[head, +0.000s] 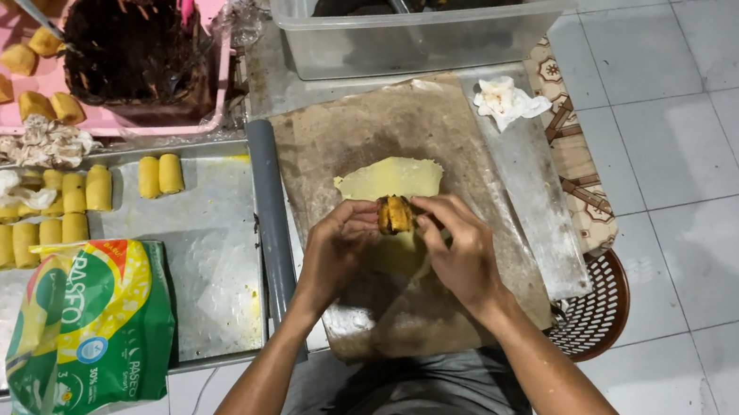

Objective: Preparing banana and chocolate snacks by wrapping filled banana pieces in thin dough sheets.

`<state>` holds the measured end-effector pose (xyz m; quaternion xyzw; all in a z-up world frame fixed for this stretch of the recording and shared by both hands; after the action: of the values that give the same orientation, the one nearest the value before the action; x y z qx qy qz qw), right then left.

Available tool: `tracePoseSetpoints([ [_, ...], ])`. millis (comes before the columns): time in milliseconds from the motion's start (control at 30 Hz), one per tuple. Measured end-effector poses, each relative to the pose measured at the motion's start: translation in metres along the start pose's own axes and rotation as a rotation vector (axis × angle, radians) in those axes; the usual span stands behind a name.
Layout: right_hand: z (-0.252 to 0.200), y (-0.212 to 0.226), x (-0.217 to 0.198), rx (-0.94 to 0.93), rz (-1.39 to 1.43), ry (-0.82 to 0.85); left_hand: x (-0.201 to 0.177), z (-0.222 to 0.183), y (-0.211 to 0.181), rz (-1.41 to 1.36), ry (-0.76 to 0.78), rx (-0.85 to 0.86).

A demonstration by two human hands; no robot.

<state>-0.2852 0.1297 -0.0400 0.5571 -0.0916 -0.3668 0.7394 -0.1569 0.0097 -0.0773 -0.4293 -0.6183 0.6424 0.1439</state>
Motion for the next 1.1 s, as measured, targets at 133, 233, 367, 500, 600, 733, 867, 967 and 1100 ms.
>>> tracePoseSetpoints([
  [133, 0.003, -0.002, -0.004, 0.063, 0.041, -0.029, -0.001, 0.000, -0.003, 0.004, -0.024, 0.012],
  [233, 0.004, -0.003, -0.004, 0.155, 0.105, -0.085, -0.004, 0.001, -0.004, 0.039, -0.068, -0.029],
  [367, 0.005, -0.011, 0.000, 0.327, 0.110, -0.050, -0.004, 0.002, -0.008, 0.123, -0.112, -0.058],
  [500, 0.003, -0.021, 0.002, 0.366, 0.146, -0.064, -0.002, 0.000, -0.011, 0.188, -0.119, -0.059],
  [600, 0.003, -0.005, 0.005, 0.369, 0.138, -0.061, -0.002, 0.001, -0.005, 0.161, -0.123, -0.070],
  [733, 0.000, -0.035, 0.001, 0.335, 0.076, -0.075, 0.006, 0.010, 0.009, 0.275, -0.101, -0.052],
  [867, 0.006, -0.040, -0.009, 0.332, 0.079, -0.085, 0.001, 0.005, 0.016, 0.025, -0.095, -0.205],
  [967, 0.033, 0.008, -0.030, 0.225, 0.020, -0.076, -0.005, 0.008, 0.021, 0.044, -0.132, -0.232],
  [1100, 0.084, -0.025, -0.064, -0.097, -0.359, -0.071, -0.030, -0.009, -0.047, -0.063, -0.168, -0.192],
])
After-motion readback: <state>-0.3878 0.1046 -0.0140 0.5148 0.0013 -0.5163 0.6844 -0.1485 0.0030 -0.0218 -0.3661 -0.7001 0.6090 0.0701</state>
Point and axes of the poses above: each hand's wrist, its own z-axis towards the middle knuckle, its own x-axis out of the palm, y = z × x, the point moved 8 cm from there along z, towards the middle knuckle, and after that the axes turned 15 degrees about z, right-handed, at the moved point
